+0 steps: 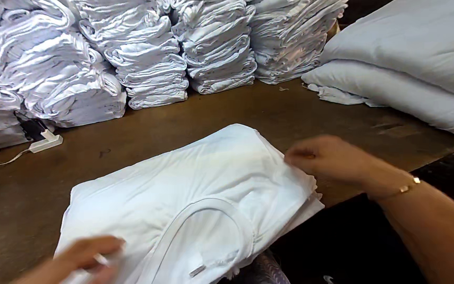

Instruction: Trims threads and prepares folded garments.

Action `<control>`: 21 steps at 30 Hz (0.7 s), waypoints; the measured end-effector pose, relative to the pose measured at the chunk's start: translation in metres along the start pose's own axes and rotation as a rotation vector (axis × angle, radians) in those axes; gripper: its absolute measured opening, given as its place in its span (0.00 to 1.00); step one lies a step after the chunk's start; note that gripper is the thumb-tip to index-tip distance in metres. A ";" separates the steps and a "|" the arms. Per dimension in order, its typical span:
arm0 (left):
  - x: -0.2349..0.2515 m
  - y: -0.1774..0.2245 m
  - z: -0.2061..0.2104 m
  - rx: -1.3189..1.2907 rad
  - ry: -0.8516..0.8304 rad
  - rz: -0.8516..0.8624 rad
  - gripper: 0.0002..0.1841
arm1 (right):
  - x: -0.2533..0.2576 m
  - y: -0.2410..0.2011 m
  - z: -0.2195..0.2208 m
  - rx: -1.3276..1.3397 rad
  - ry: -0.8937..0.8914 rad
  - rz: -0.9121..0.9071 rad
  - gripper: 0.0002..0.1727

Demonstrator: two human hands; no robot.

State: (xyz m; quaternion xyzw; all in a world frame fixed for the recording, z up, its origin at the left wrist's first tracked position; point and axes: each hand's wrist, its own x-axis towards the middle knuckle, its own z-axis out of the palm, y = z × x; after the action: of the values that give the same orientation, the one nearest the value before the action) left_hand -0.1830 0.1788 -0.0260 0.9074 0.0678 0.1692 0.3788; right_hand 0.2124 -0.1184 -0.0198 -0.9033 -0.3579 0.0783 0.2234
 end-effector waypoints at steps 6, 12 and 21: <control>0.074 -0.076 -0.058 0.379 0.483 -0.574 0.24 | 0.143 -0.030 0.003 0.180 0.169 0.174 0.23; 0.114 -0.140 -0.062 0.330 0.404 -0.980 0.36 | 0.196 -0.050 0.054 -0.028 0.017 0.307 0.26; 0.104 -0.169 -0.045 0.442 0.501 -0.712 0.11 | 0.185 -0.017 0.080 -0.045 0.080 0.413 0.23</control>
State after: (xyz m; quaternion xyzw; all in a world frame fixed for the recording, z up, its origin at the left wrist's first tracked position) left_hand -0.1008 0.3536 -0.0900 0.8179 0.4973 0.2240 0.1833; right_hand 0.3128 0.0463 -0.0793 -0.9645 -0.1578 0.0785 0.1965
